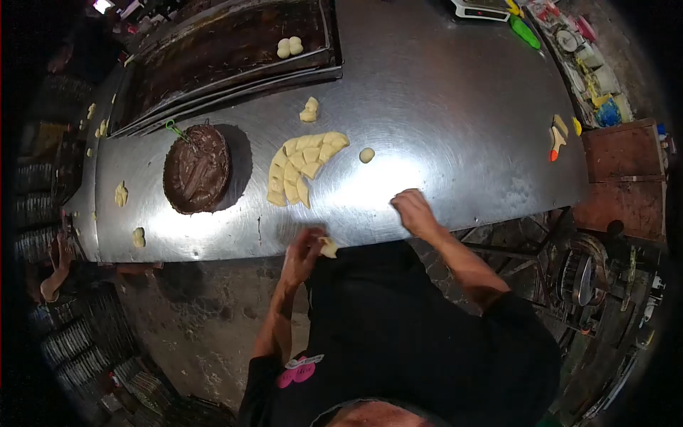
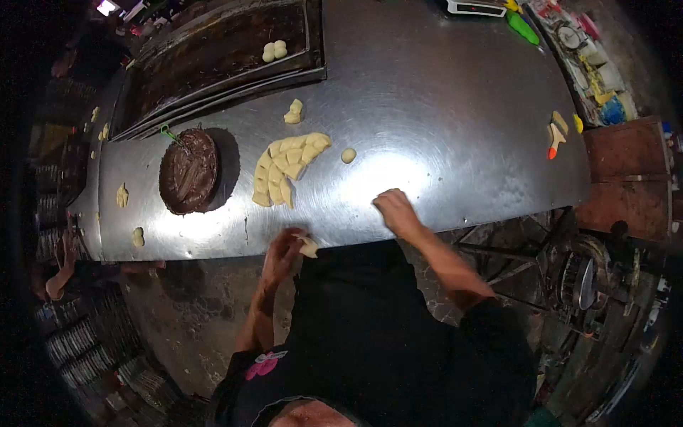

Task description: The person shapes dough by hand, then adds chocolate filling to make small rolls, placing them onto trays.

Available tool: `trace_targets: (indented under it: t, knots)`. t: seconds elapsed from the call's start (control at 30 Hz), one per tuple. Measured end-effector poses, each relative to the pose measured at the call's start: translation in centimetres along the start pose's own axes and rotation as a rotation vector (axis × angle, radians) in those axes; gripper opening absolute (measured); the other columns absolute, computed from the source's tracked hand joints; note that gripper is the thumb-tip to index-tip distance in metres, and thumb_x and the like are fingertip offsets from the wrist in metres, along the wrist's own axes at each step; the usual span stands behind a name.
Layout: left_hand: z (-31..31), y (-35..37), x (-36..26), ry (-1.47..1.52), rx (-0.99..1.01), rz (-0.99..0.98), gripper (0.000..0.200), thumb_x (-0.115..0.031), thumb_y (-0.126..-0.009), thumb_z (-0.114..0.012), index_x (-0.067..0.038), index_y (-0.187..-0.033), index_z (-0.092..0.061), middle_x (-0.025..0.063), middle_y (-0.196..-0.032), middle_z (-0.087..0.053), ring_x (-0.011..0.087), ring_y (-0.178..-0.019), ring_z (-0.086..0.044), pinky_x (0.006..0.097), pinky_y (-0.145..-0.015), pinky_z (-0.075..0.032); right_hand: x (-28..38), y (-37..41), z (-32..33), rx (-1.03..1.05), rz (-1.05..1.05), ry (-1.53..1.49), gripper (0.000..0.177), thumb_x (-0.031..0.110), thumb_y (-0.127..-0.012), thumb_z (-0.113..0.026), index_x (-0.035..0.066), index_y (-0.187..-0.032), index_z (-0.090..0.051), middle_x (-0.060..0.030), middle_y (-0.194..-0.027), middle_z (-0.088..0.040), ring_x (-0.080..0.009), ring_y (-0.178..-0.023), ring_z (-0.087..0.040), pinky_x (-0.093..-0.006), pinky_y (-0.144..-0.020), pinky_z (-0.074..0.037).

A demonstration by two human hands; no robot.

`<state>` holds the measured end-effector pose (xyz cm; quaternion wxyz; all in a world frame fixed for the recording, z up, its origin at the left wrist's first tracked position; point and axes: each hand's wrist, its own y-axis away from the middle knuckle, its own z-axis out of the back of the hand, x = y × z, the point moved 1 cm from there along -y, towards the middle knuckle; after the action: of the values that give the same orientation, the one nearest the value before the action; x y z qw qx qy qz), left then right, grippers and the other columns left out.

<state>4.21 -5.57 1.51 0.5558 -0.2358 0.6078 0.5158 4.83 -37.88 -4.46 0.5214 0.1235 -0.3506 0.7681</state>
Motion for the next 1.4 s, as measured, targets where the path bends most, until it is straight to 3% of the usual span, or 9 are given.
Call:
trace_targets:
  t: [0.23,0.3,0.4,0.5,0.8,0.87,0.97,1.23,1.4]
  knots:
    - [-2.3,-9.1,-1.4,0.433,-0.097,0.071,0.022,-0.02,-0.088,-0.059,0.001,-0.097,-0.06,0.0076,-0.084,-0.063,0.015,-0.076,-0.061,0.0332,-0.071,-0.052,1.3,-4.5,-1.8,-0.217,-0.34,-0.082,0.002,0.002,-0.084,-0.056,0.001,-0.085,-0.058,-0.0163,-0.086,-0.057,-0.0359,-0.084,-0.053,-0.0467,-0.081,-0.042]
    - [-3.5,-12.1,-4.2,-0.006,-0.117,0.126,0.025,-0.017,-0.086,-0.061,-0.003,-0.108,-0.06,0.0132,-0.086,-0.063,0.0205,-0.077,-0.063,0.0347,-0.069,-0.053,3.1,-1.0,-0.6,-0.08,-0.161,-0.058,0.011,-0.003,-0.085,-0.054,0.0,-0.095,-0.058,-0.0179,-0.097,-0.059,-0.0355,-0.102,-0.057,-0.0424,-0.097,-0.043]
    - [-5.8,-16.2,-3.4,-0.463,-0.153,-0.3,0.037,-0.015,-0.088,-0.054,-0.009,-0.124,-0.055,0.0213,-0.089,-0.06,0.034,-0.079,-0.063,0.043,-0.069,-0.053,3.9,1.1,2.8,-0.017,-0.208,-0.034,0.019,0.002,-0.086,-0.058,0.0,-0.105,-0.058,-0.0175,-0.101,-0.061,-0.0358,-0.104,-0.058,-0.0415,-0.088,-0.049]
    - [-7.4,-16.6,-4.0,-0.8,-0.026,-0.313,0.045,-0.014,-0.089,-0.05,-0.011,-0.133,-0.049,0.0216,-0.092,-0.058,0.0383,-0.084,-0.061,0.0479,-0.074,-0.051,3.6,0.1,4.1,-0.044,-0.67,-0.091,0.028,0.004,-0.087,-0.06,0.003,-0.115,-0.056,-0.0142,-0.102,-0.064,-0.0281,-0.097,-0.063,-0.0357,-0.084,-0.05]
    - [0.3,-9.5,1.2,-0.19,-0.012,-0.16,0.044,-0.02,-0.083,-0.067,0.001,-0.12,-0.054,0.0201,-0.102,-0.063,0.0233,-0.093,-0.064,0.0351,-0.08,-0.051,3.4,-8.4,-0.1,-0.069,-0.605,-0.064,0.053,0.005,-0.082,-0.065,0.006,-0.132,-0.046,-0.0215,-0.109,-0.058,-0.0355,-0.095,-0.06,-0.0408,-0.082,-0.05]
    - [2.3,-6.8,1.3,0.508,0.008,-0.009,0.039,-0.018,-0.081,-0.07,0.0,-0.114,-0.058,0.014,-0.098,-0.063,0.0169,-0.088,-0.062,0.0327,-0.076,-0.051,3.1,-9.0,-0.9,-0.015,-0.567,-0.058,0.055,0.005,-0.081,-0.066,0.005,-0.132,-0.045,-0.0217,-0.109,-0.058,-0.036,-0.095,-0.059,-0.041,-0.083,-0.05]
    - [5.2,-4.5,-2.6,-0.166,-0.058,0.208,0.032,-0.015,-0.084,-0.068,0.0,-0.111,-0.059,0.0104,-0.096,-0.064,0.0156,-0.087,-0.062,0.0302,-0.073,-0.052,4.0,-9.9,-0.6,0.015,-0.457,0.126,0.055,0.006,-0.08,-0.067,0.005,-0.131,-0.047,-0.0213,-0.113,-0.057,-0.0359,-0.105,-0.054,-0.0413,-0.09,-0.046]
    - [-0.2,-6.7,-4.8,0.493,-0.147,-0.12,0.027,-0.004,-0.088,-0.064,0.005,-0.112,-0.058,0.0076,-0.092,-0.063,0.0114,-0.085,-0.06,0.0246,-0.073,-0.051,12.2,-12.0,-1.5,0.384,-0.637,-0.719,0.039,0.012,-0.088,-0.062,0.004,-0.126,-0.054,-0.009,-0.099,-0.066,-0.0181,-0.086,-0.062,-0.0309,-0.079,-0.05]
    - [-1.7,-5.6,-7.3,0.547,-0.222,-0.159,0.017,-0.003,-0.086,-0.064,0.001,-0.101,-0.057,0.0053,-0.094,-0.062,0.0103,-0.082,-0.058,0.0229,-0.076,-0.047,12.1,-12.5,1.2,0.095,-0.775,-0.998,0.022,0.004,-0.085,-0.065,0.0,-0.105,-0.058,-0.0041,-0.087,-0.062,-0.008,-0.074,-0.057,-0.0226,-0.068,-0.048]
